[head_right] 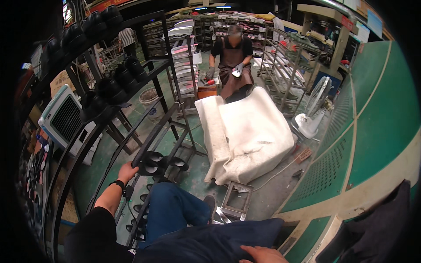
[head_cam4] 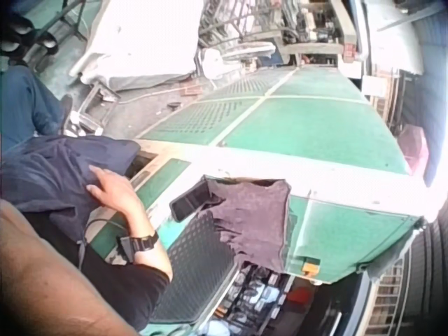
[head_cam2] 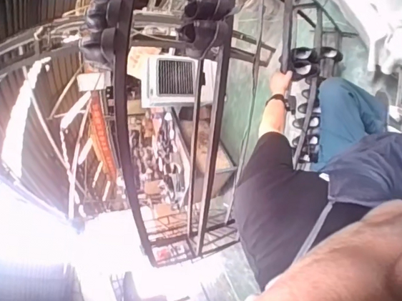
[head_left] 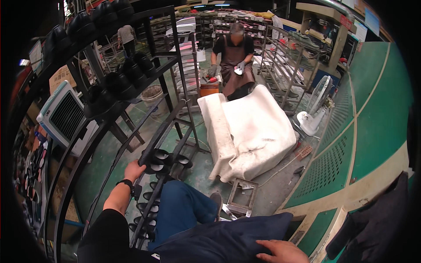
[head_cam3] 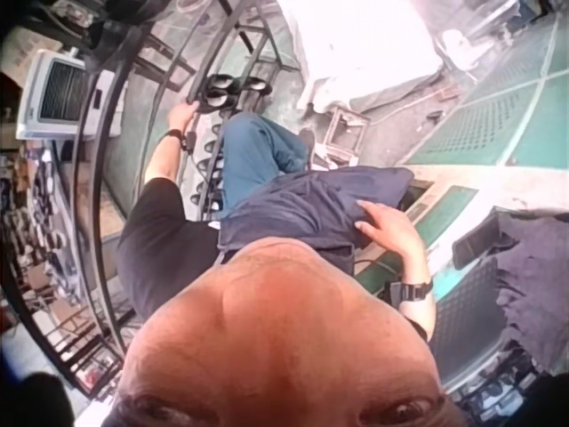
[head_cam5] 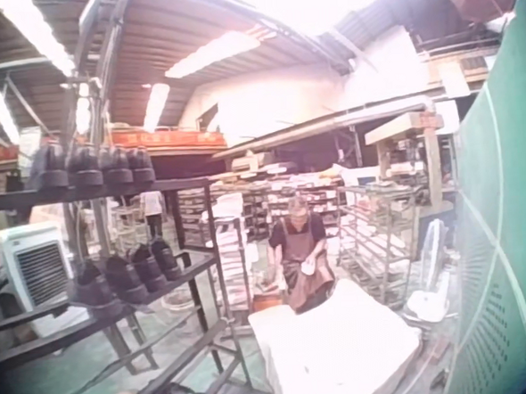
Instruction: Inspecting and organizing shoes on a rack in a factory setting.
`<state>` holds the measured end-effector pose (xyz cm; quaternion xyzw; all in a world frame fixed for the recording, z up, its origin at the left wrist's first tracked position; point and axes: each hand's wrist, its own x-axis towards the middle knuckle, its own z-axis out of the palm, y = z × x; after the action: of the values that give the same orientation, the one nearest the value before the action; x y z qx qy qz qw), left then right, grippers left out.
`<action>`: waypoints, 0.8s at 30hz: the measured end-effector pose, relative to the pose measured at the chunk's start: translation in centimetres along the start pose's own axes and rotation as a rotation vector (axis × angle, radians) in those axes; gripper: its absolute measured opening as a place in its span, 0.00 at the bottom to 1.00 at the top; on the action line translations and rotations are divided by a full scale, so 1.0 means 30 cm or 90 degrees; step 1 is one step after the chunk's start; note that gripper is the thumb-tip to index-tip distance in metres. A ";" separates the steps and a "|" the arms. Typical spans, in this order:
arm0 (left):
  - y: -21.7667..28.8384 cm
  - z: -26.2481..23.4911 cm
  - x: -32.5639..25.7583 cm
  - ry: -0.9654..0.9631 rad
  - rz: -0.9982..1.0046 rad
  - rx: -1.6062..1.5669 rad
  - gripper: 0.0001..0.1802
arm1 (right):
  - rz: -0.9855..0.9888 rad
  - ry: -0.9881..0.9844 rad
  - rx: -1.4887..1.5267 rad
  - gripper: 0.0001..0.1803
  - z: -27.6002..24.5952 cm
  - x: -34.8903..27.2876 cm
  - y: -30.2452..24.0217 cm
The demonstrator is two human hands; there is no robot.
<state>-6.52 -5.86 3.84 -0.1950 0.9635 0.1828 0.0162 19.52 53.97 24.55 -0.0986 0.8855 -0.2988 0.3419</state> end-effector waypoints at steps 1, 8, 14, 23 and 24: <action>-0.002 -0.002 -0.002 0.002 0.005 -0.001 0.27 | 0.002 0.002 0.005 0.30 0.004 -0.003 -0.004; 0.025 -0.010 -0.002 -0.016 0.000 0.027 0.28 | 0.027 -0.012 -0.006 0.30 -0.007 0.002 -0.012; 0.036 -0.020 -0.019 -0.028 -0.009 0.005 0.28 | 0.028 -0.017 -0.010 0.29 0.001 0.000 -0.002; 0.042 -0.020 -0.016 -0.028 -0.018 0.007 0.28 | 0.020 -0.012 -0.010 0.30 0.001 0.002 0.007; 0.045 -0.023 -0.017 -0.031 -0.020 0.005 0.28 | 0.021 -0.013 -0.009 0.30 -0.001 0.001 0.005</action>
<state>-6.54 -4.78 5.01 -0.2054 0.9604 0.1833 0.0434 19.48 54.08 24.46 -0.0897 0.8857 -0.2858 0.3547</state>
